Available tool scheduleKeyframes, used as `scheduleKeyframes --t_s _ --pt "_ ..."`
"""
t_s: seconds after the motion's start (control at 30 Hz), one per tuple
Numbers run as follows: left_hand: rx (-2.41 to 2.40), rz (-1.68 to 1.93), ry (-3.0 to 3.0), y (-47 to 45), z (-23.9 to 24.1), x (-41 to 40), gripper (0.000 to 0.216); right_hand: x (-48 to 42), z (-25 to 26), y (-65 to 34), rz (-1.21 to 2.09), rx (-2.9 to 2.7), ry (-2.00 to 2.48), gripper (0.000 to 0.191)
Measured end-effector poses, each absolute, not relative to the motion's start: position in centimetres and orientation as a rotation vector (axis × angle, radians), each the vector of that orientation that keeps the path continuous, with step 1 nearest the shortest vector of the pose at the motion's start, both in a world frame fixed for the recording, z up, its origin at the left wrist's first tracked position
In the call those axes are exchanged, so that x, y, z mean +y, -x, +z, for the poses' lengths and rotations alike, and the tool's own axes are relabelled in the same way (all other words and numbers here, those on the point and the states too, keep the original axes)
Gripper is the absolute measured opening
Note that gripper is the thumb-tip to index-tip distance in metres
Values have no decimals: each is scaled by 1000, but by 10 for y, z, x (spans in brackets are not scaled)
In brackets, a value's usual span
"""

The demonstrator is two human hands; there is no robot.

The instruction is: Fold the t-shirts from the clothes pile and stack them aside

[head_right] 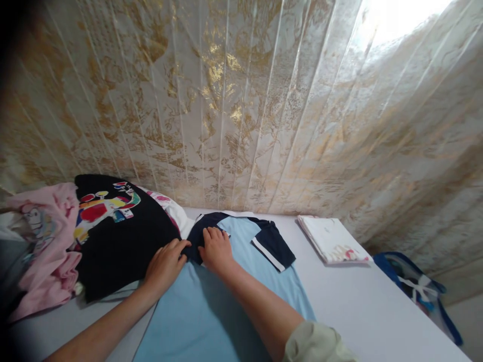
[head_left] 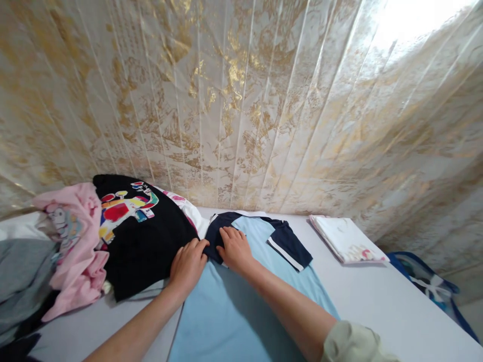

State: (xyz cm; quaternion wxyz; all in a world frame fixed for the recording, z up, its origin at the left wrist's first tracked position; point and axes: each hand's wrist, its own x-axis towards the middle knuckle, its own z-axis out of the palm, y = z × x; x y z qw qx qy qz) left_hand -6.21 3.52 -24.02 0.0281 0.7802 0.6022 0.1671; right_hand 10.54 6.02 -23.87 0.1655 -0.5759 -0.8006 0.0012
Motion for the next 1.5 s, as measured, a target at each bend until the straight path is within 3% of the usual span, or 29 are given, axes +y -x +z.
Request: scheduleKeyframes --t_s 0.13,0.33,0.5,0.63,1.03,1.23,1.37,1.5 --pt "1854 464 -2438 61 -238 35 36 41 -254 -113 96 -2296 1617 53" --pt "1843 462 -2449 62 -234 34 39 40 -234 -144 155 -2271 1671 53" --pt "1835 496 -2449 64 -237 36 41 26 -231 -228 -23 -1935 2147 53" --pt "1832 499 -2482 64 -241 37 40 14 -243 -282 57 -1792 2413 57" --pt "1939 375 -2378 53 -221 26 47 12 -258 -293 -21 -1800 2394 61" --pt "1711 655 -2582 3 -189 50 38 12 -259 -293 -24 -1792 2406 60" --pt "1743 420 -2493 -32 -209 80 38 13 -258 -293 -17 -1787 2395 61" --pt "1880 395 -2473 -40 -243 96 53 13 -258 -294 16 -1767 2399 62"
